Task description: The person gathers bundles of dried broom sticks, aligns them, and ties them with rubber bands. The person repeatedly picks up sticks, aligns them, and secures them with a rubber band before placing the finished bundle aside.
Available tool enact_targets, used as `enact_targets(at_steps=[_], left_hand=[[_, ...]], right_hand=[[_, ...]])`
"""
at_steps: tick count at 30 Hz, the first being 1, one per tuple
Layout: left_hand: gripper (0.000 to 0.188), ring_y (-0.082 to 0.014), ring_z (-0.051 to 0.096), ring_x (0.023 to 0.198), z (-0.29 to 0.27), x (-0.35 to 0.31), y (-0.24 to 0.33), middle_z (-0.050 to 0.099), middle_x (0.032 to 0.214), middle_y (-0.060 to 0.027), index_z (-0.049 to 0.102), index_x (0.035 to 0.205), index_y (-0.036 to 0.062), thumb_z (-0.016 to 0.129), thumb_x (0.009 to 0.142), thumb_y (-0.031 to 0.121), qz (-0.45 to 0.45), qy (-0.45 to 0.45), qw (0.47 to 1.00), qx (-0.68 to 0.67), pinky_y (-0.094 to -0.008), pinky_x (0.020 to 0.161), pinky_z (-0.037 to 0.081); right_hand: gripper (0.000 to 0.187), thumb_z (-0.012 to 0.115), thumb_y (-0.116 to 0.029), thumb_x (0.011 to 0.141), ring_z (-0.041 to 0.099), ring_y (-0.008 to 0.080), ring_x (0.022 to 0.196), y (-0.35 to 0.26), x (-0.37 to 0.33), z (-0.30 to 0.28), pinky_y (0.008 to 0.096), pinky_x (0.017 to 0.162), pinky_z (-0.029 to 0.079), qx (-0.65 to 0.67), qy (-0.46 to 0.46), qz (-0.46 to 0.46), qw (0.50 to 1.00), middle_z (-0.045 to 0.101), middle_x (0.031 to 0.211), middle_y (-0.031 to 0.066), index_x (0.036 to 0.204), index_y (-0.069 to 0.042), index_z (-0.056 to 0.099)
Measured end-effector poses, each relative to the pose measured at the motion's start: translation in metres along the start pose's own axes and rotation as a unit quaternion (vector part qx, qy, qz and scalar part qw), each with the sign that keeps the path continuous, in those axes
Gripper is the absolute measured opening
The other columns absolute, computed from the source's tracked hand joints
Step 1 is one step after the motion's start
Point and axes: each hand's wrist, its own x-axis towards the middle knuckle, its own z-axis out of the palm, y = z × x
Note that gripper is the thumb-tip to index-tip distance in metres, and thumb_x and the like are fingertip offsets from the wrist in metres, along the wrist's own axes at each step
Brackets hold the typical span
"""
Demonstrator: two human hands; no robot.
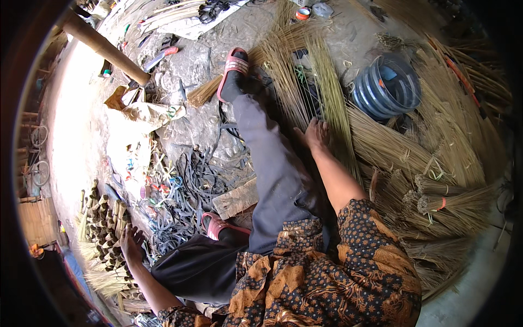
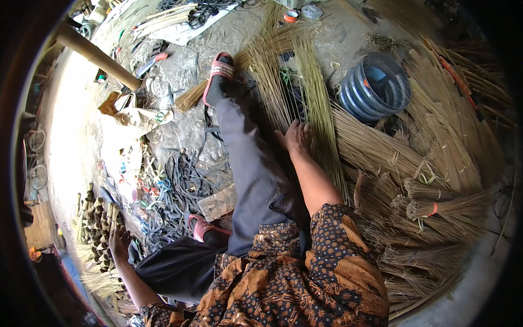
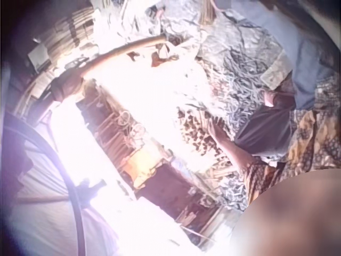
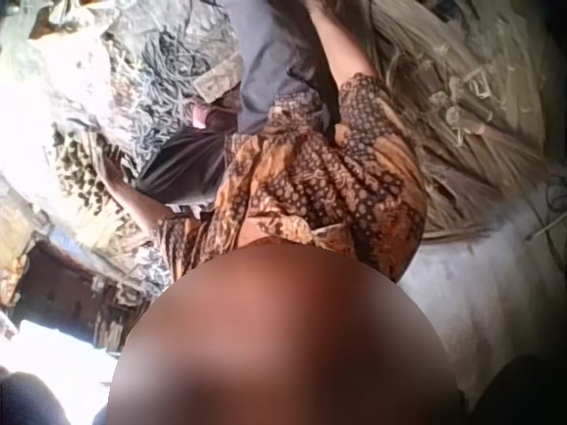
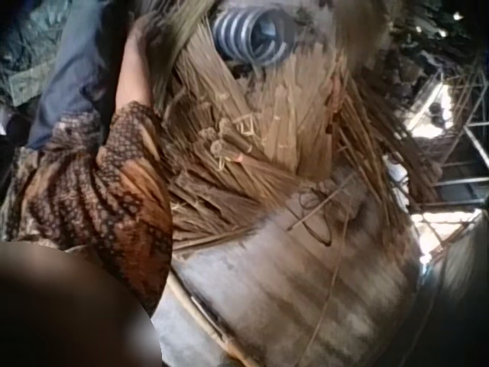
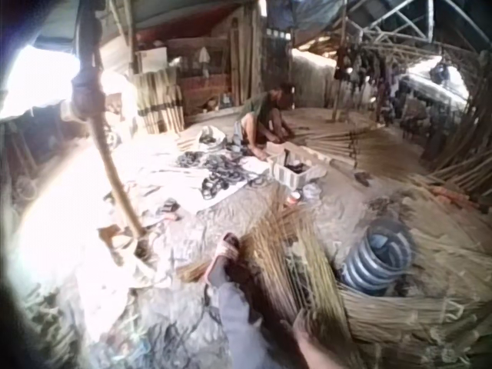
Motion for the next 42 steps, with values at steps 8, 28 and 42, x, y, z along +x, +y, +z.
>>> enact_targets(at_steps=[8,28,42], left_hand=[[0.046,-0.0237,0.067,0.097,0.009,-0.001,0.004,0.067,0.126,-0.0172,0.057,0.14,0.0054,0.059,0.107,0.037,0.003,0.0,1.0,0.031,-0.0369,0.083,0.057],[0.049,-0.0223,0.07,0.095,0.019,-0.004,0.011,0.07,0.121,-0.0157,0.059,0.138,0.0043,0.06,0.106,0.041,0.007,-0.037,0.994,0.103,-0.0347,0.08,0.057],[0.052,-0.0199,0.071,0.092,0.084,-0.019,0.058,0.072,0.115,-0.0132,0.061,0.133,0.0049,0.064,0.103,0.047,0.123,-0.118,0.973,0.158,-0.0329,0.08,0.057]], right_hand=[[0.118,0.067,-0.083,0.076,0.042,0.0411,0.138,-0.016,0.011,0.012,0.0535,0.112,0.033,-0.001,0.001,0.044,0.999,0.053,0.144,0.0266,0.148,0.006,0.041],[0.059,0.062,-0.026,0.089,0.063,0.0388,0.128,-0.02,0.038,0.045,0.0523,0.106,0.05,0.152,-0.107,0.094,0.978,0.065,0.132,0.0272,0.14,0.004,0.056],[0.021,0.075,-0.025,0.096,0.053,0.0089,0.051,0.01,-0.022,-0.143,0.0269,0.047,0.045,0.64,-0.057,-0.135,0.754,0.054,0.068,-0.003,0.103,-0.009,0.064]])
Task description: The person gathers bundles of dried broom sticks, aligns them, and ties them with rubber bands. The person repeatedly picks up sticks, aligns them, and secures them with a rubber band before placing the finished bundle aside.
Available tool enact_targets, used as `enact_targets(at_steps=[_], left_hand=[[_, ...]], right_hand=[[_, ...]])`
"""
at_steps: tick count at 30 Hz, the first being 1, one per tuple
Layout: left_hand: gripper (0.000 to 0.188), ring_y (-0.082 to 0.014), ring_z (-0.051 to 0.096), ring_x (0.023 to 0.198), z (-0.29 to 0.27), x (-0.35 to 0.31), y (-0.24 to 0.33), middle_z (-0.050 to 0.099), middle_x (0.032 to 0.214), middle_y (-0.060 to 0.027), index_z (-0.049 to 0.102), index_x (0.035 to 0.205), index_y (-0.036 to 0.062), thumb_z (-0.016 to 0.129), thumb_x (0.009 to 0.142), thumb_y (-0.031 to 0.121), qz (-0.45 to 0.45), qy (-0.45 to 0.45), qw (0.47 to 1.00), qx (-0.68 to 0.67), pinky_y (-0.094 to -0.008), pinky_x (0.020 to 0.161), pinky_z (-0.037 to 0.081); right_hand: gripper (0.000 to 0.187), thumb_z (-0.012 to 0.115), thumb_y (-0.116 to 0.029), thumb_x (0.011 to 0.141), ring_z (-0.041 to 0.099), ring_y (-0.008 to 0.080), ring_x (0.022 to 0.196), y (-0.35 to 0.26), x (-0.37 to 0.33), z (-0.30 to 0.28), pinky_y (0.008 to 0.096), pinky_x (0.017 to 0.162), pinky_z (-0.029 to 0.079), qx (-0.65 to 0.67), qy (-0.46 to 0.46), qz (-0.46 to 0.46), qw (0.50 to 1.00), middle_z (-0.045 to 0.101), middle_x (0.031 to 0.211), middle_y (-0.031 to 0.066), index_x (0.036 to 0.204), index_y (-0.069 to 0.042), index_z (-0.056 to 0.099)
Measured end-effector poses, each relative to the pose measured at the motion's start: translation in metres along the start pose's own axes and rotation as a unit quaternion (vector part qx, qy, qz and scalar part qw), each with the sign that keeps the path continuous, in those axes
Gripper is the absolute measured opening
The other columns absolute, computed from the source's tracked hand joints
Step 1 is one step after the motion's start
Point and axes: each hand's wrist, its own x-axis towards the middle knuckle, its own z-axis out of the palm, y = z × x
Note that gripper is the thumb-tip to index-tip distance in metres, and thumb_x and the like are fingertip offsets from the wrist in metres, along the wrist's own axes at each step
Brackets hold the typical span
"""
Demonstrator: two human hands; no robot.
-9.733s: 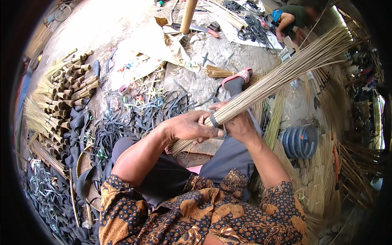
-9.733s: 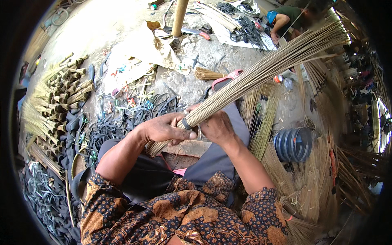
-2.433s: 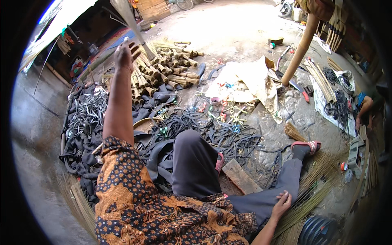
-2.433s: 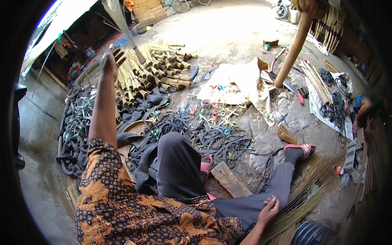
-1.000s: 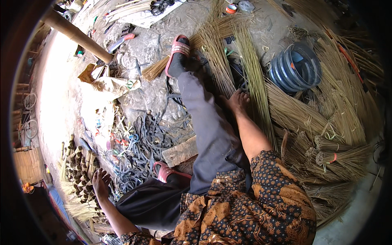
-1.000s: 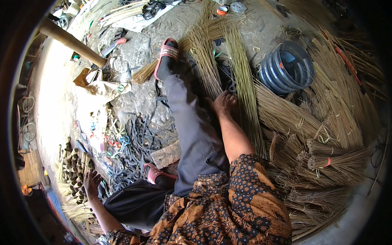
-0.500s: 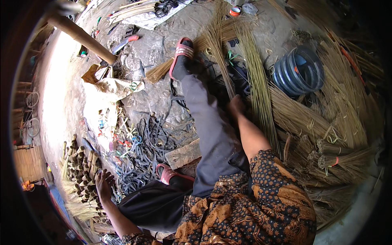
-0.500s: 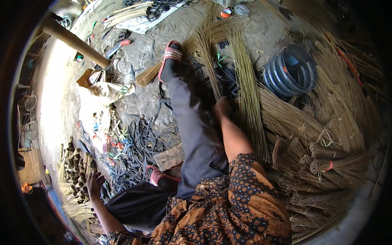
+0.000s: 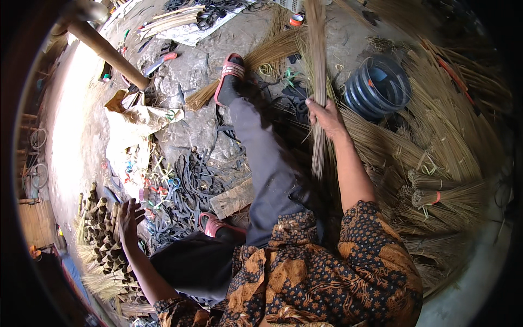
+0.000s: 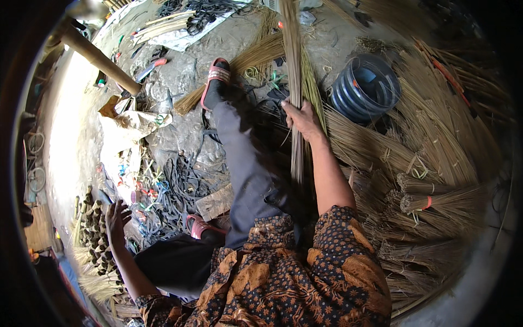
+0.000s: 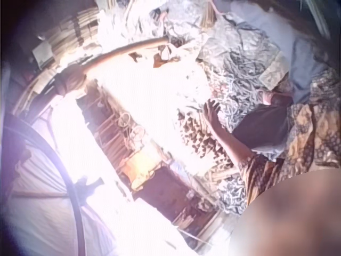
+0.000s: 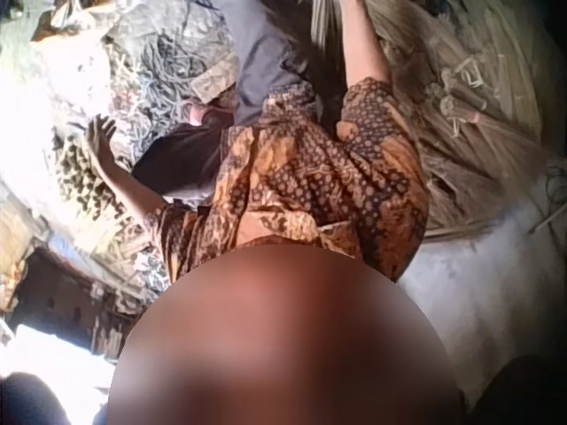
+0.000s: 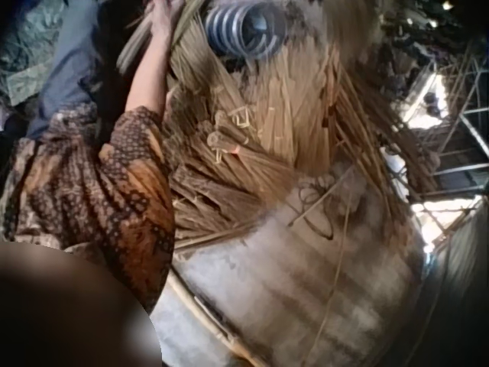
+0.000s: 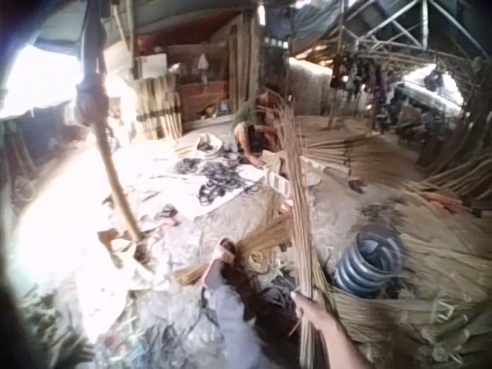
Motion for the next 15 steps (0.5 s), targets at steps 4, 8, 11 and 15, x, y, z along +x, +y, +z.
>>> enact_targets(at_steps=[4,8,11,15], left_hand=[[0.045,-0.018,0.07,0.092,0.05,-0.018,0.055,0.072,0.115,-0.0124,0.061,0.134,0.0046,0.062,0.106,0.04,0.074,-0.033,0.997,-0.014,-0.0314,0.08,0.055],[0.042,-0.0182,0.068,0.103,0.139,-0.052,0.12,0.069,0.12,-0.0107,0.061,0.134,0.0024,0.067,0.104,0.031,0.192,-0.14,0.97,-0.05,-0.0327,0.087,0.055],[0.049,-0.0173,0.063,0.111,0.211,-0.09,0.176,0.065,0.129,-0.0103,0.057,0.137,0.0008,0.075,0.098,0.023,0.292,-0.256,0.917,-0.094,-0.0327,0.093,0.053],[0.068,-0.0224,0.06,0.119,0.267,-0.127,0.235,0.063,0.129,-0.0125,0.055,0.137,0.0014,0.089,0.084,0.028,0.509,-0.27,0.813,-0.089,-0.0369,0.101,0.048]], right_hand=[[0.019,0.074,-0.023,0.098,0.051,0.0053,0.054,-0.084,-0.026,0.0,0.0221,0.048,0.042,0.008,0.014,-0.102,0.995,0.053,0.067,-0.0048,0.109,-0.01,0.066],[0.025,0.072,-0.021,0.099,0.049,0.0046,0.055,-0.17,-0.052,0.023,0.0218,0.05,0.043,-0.01,-0.019,-0.23,0.973,0.053,0.068,-0.0051,0.12,-0.007,0.067],[0.032,0.07,-0.019,0.1,0.048,0.0047,0.055,-0.222,-0.072,0.06,0.0218,0.052,0.043,-0.009,-0.081,-0.31,0.947,0.053,0.069,-0.0044,0.128,-0.003,0.065],[0.029,0.07,-0.016,0.101,0.053,0.0046,0.057,-0.255,-0.098,0.122,0.0215,0.052,0.043,0.068,-0.218,-0.344,0.911,0.057,0.07,-0.0021,0.126,-0.001,0.067]])
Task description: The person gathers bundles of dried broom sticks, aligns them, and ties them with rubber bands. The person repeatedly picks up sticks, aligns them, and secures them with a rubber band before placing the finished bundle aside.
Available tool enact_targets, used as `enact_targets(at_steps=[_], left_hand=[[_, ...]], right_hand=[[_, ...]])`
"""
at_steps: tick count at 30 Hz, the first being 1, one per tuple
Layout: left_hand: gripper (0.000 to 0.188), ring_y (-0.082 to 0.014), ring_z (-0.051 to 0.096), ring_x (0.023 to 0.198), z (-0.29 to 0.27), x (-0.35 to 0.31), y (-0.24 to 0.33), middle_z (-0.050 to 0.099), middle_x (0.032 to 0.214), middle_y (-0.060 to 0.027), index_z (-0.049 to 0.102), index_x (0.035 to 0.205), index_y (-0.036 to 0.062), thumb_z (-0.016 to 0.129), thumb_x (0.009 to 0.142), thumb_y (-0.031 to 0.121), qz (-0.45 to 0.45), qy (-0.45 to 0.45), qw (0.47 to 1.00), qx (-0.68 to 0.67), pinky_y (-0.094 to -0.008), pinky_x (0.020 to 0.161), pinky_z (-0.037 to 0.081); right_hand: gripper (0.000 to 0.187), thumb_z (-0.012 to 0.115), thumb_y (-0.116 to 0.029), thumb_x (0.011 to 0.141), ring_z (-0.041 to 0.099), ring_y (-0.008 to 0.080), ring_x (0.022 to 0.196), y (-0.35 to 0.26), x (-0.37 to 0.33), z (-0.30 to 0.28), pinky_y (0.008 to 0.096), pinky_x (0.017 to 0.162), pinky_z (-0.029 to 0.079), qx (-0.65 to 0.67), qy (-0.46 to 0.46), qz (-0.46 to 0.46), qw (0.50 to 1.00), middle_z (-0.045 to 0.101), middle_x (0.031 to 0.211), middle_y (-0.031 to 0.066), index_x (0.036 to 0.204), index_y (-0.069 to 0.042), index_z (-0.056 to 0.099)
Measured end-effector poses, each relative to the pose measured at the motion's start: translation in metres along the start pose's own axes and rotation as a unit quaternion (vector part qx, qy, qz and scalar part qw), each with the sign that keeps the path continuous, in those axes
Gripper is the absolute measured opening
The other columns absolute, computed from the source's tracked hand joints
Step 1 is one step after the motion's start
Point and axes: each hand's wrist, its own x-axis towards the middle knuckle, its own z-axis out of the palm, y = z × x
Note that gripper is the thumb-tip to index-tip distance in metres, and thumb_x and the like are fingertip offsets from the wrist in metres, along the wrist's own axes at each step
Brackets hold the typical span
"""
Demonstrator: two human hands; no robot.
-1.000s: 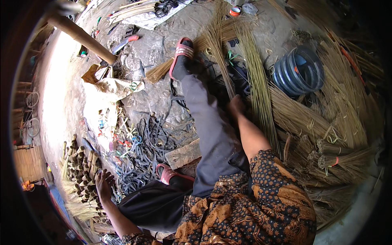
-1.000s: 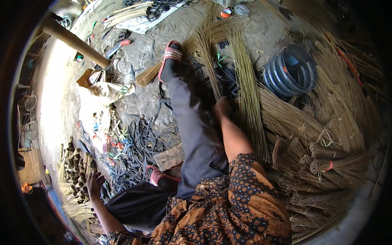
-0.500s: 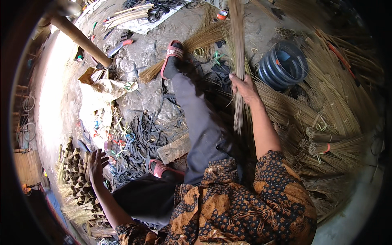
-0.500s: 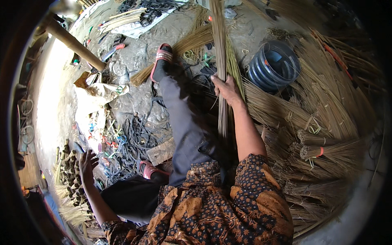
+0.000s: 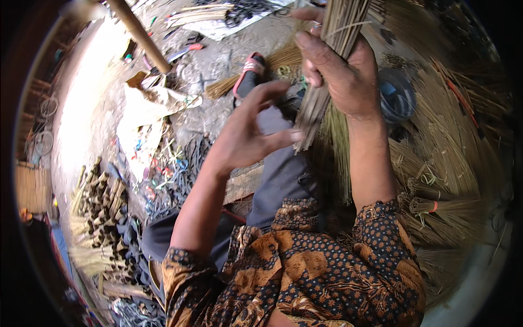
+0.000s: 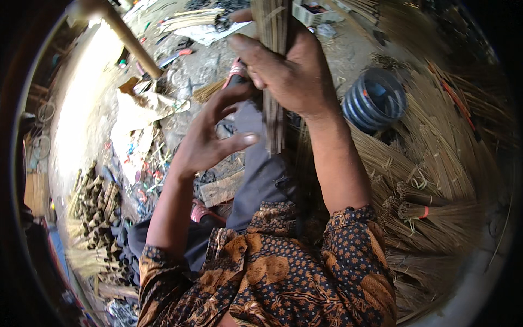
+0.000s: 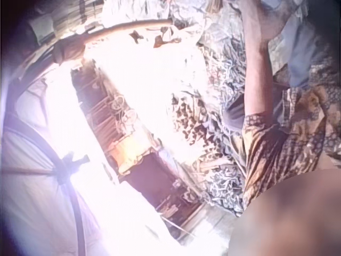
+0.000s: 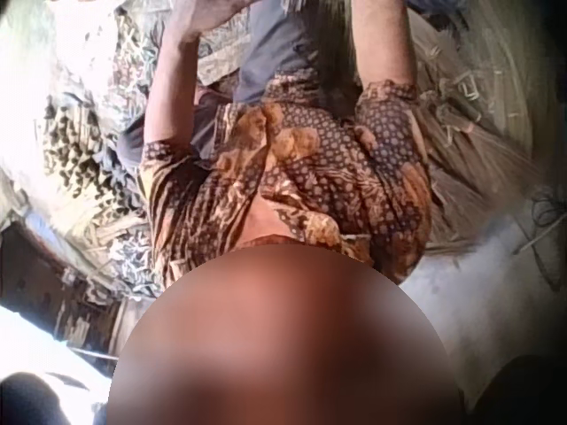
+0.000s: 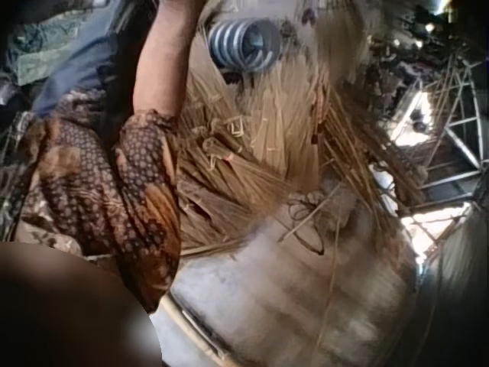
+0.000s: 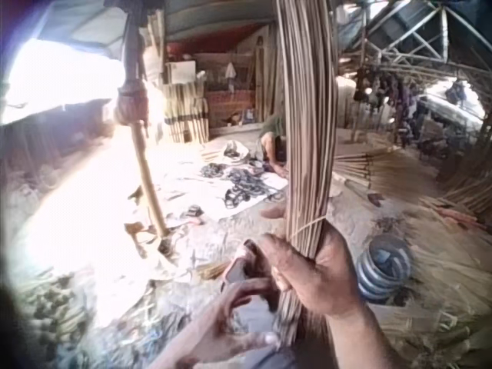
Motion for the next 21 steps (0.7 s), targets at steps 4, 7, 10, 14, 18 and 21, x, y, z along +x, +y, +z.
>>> enact_targets(at_steps=[4,7,10,14,18,21], left_hand=[[0.044,-0.0168,0.064,0.1,-0.003,-0.004,-0.004,0.067,0.101,-0.0072,0.062,0.119,0.0036,0.085,0.087,0.022,0.005,0.01,1.0,0.009,-0.0342,0.089,0.052],[0.025,-0.0098,0.063,0.078,-0.011,-0.046,-0.032,0.066,0.08,-0.0021,0.067,0.104,0.0042,0.081,0.089,0.018,-0.194,0.016,0.979,-0.058,-0.0311,0.073,0.053],[0.023,-0.0089,0.061,0.074,0.002,-0.1,-0.066,0.067,0.078,-0.0009,0.067,0.105,0.0035,0.078,0.089,0.015,-0.269,0.074,0.96,-0.041,-0.0309,0.07,0.052],[0.032,-0.0207,0.065,0.099,0.016,-0.147,-0.117,0.069,0.105,-0.012,0.062,0.12,-0.0004,0.071,0.092,0.011,-0.16,0.183,0.97,-0.022,-0.0365,0.087,0.054],[0.039,-0.0294,0.063,0.115,0.022,-0.158,-0.138,0.065,0.121,-0.0174,0.057,0.128,-0.0011,0.066,0.092,0.009,-0.158,0.228,0.96,0.048,-0.0414,0.099,0.051],[0.04,-0.032,0.063,0.116,0.02,-0.157,-0.136,0.065,0.123,-0.0183,0.056,0.129,-0.001,0.066,0.092,0.01,-0.126,0.245,0.959,0.059,-0.0428,0.1,0.05]], right_hand=[[0.014,0.067,-0.01,0.101,0.064,0.0076,0.065,0.018,0.006,0.064,0.0241,0.057,0.055,0.129,-0.086,-0.047,0.987,0.068,0.118,0.0164,0.106,0.004,0.068],[0.029,0.072,-0.011,0.098,0.059,0.0059,0.07,0.036,-0.011,0.086,0.023,0.062,0.048,0.09,-0.051,0.022,0.994,0.066,0.082,-0.0007,0.124,-0.001,0.066],[0.019,0.075,-0.019,0.096,0.061,0.0059,0.062,0.073,-0.035,0.11,0.0254,0.055,0.048,0.034,-0.035,0.041,0.998,0.065,0.07,-0.0017,0.109,-0.005,0.073],[0.023,0.074,-0.026,0.093,0.072,0.0173,0.087,0.138,-0.098,0.147,0.0334,0.079,0.057,0.014,-0.072,0.214,0.974,0.075,0.091,0.0087,0.105,-0.007,0.075],[0.025,0.071,-0.022,0.093,0.074,0.0224,0.087,0.168,-0.133,0.161,0.0369,0.079,0.057,-0.024,-0.096,0.227,0.969,0.076,0.093,0.0127,0.109,-0.004,0.073],[0.025,0.072,-0.022,0.093,0.075,0.0261,0.088,0.171,-0.125,0.161,0.0379,0.079,0.057,-0.068,-0.085,0.182,0.977,0.075,0.093,0.0155,0.109,-0.003,0.072]])
